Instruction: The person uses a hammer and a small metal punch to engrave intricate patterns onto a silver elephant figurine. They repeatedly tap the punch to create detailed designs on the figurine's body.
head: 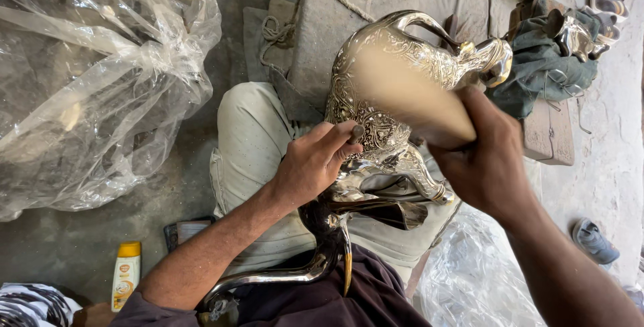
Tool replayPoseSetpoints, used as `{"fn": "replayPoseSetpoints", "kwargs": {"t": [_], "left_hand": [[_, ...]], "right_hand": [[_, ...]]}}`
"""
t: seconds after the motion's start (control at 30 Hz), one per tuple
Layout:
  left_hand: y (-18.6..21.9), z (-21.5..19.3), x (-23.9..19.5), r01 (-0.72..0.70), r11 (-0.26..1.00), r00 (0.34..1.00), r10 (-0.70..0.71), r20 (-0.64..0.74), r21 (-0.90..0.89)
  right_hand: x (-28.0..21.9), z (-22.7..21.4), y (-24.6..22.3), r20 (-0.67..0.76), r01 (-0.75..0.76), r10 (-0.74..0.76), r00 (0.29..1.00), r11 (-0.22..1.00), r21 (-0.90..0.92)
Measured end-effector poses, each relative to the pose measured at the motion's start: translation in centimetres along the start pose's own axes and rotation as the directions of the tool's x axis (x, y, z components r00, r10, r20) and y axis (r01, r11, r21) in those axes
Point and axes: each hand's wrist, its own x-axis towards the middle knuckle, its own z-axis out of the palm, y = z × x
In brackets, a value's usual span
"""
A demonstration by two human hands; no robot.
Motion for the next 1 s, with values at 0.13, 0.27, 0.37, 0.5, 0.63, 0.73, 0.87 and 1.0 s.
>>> {"fn": "replayPoseSetpoints", "kwargs": {"t": [0.13, 0.27, 0.37, 0.5, 0.63, 0.73, 0.87, 1.0], "left_hand": [[-0.1, 0.2, -0.1, -0.102, 0.995, 0.989, 0.099, -0.107, -0.021], [-0.6, 0.9, -0.4, -0.057, 0.998, 0.997, 0.057, -0.052, 0.001], [-1.2, 1.3, -0.6, -0.097, 0.995, 0.993, 0.099, -0.067, 0.036], [-1.3, 1.4, -0.6, -0.053, 0.997, 0.999, 0.054, -0.007, 0.057], [-0.7, 1.0, -0.2, -0.092, 0.996, 0.995, 0.092, -0.044, 0.008], [-0.2, 0.4, 0.2, -0.097, 0.995, 0.994, 0.099, -0.054, 0.033], [0.3, 0.0, 0.7, -0.07, 0.997, 0.997, 0.07, -0.025, 0.017], [0.3, -0.1, 0.7, -0.155, 0.988, 0.983, 0.153, -0.106, -0.006]], "right_hand": [[0.1, 0.0, -0.3, -0.049, 0.002, -0.006, 0.999, 0.996, -0.089], [0.3, 0.3, -0.3, 0.108, -0.334, 0.316, 0.943, 0.881, 0.334], [0.3, 0.3, 0.1, -0.07, 0.082, -0.108, 0.992, 0.947, -0.309], [0.0, 0.8, 0.7, -0.031, -0.044, 0.049, 0.998, 0.989, 0.144], [-0.4, 1.3, 1.2, -0.022, -0.084, 0.087, 0.996, 0.989, 0.123], [-0.3, 1.4, 1.5, 0.026, -0.072, 0.075, 0.997, 0.993, -0.089], [-0.3, 1.2, 1.5, -0.053, -0.135, 0.158, 0.986, 0.945, 0.298], [-0.4, 1.1, 1.4, -0.006, -0.072, 0.072, 0.997, 0.997, -0.031]]}}
